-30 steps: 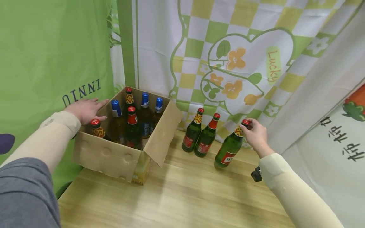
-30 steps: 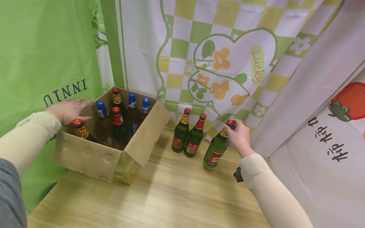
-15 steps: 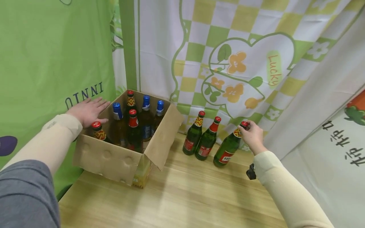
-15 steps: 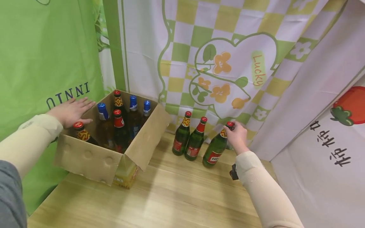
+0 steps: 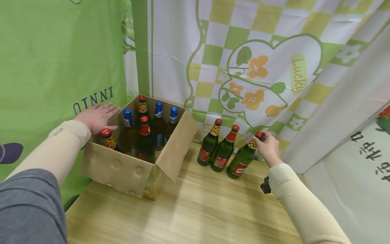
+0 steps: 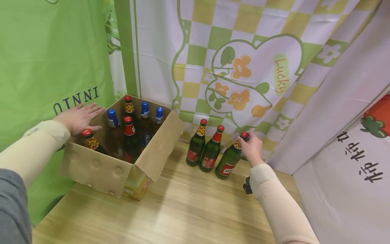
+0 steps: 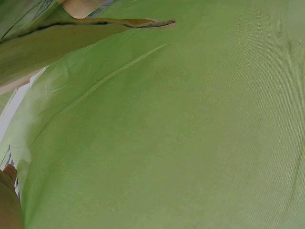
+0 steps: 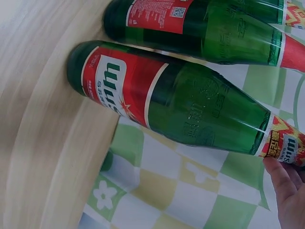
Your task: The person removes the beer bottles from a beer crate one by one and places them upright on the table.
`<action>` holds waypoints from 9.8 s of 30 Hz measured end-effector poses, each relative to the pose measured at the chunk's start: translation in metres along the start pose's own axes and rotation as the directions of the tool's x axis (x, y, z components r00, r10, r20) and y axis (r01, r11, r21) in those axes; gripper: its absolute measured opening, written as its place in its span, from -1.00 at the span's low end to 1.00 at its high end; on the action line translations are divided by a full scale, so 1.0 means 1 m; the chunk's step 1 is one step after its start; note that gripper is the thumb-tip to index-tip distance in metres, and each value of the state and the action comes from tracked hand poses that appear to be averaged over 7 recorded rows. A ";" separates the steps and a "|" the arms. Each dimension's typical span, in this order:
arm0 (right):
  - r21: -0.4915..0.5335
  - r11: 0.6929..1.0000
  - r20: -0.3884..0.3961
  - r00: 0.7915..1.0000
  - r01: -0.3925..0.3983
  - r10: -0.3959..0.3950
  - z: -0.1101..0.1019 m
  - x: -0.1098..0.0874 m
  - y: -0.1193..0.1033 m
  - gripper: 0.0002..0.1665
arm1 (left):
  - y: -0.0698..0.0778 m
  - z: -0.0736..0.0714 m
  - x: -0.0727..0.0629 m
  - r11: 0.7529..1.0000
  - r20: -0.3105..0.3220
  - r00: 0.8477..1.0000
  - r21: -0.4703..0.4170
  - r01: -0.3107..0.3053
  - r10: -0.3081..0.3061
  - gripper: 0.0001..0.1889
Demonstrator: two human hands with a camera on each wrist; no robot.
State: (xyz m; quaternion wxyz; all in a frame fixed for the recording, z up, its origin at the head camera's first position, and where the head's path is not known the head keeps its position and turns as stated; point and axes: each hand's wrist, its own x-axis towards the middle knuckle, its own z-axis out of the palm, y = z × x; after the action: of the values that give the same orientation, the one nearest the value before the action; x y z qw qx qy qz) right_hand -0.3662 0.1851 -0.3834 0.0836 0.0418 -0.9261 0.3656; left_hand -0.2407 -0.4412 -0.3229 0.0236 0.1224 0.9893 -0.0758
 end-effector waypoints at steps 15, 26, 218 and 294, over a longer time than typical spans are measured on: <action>0.033 0.999 -0.036 0.999 -0.025 0.026 0.009 0.001 -0.004 -0.46 | 0.003 -0.005 0.001 1.000 0.003 1.000 0.004 -0.002 0.002 -0.13; 0.078 0.997 -0.029 0.999 -0.024 0.026 0.018 0.005 -0.018 -0.47 | -0.005 -0.003 -0.001 1.000 0.009 1.000 0.002 0.005 -0.005 -0.13; -0.051 0.998 -0.062 0.997 0.045 -0.048 -0.033 -0.007 0.050 -0.41 | -0.004 0.000 0.000 0.991 0.039 0.999 -0.133 -0.011 0.016 -0.33; 0.366 0.929 0.609 0.743 0.049 -0.279 0.203 -0.034 -0.307 -0.24 | 0.002 0.019 0.006 0.995 -0.063 0.998 -0.104 -0.012 0.005 -0.34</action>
State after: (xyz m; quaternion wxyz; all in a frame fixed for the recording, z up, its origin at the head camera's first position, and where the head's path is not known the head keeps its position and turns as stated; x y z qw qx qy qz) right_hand -0.3153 -0.1767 -0.3296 -0.2190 0.2618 -0.8156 0.4672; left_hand -0.2451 -0.4405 -0.3424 -0.0008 0.1276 0.9916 -0.0203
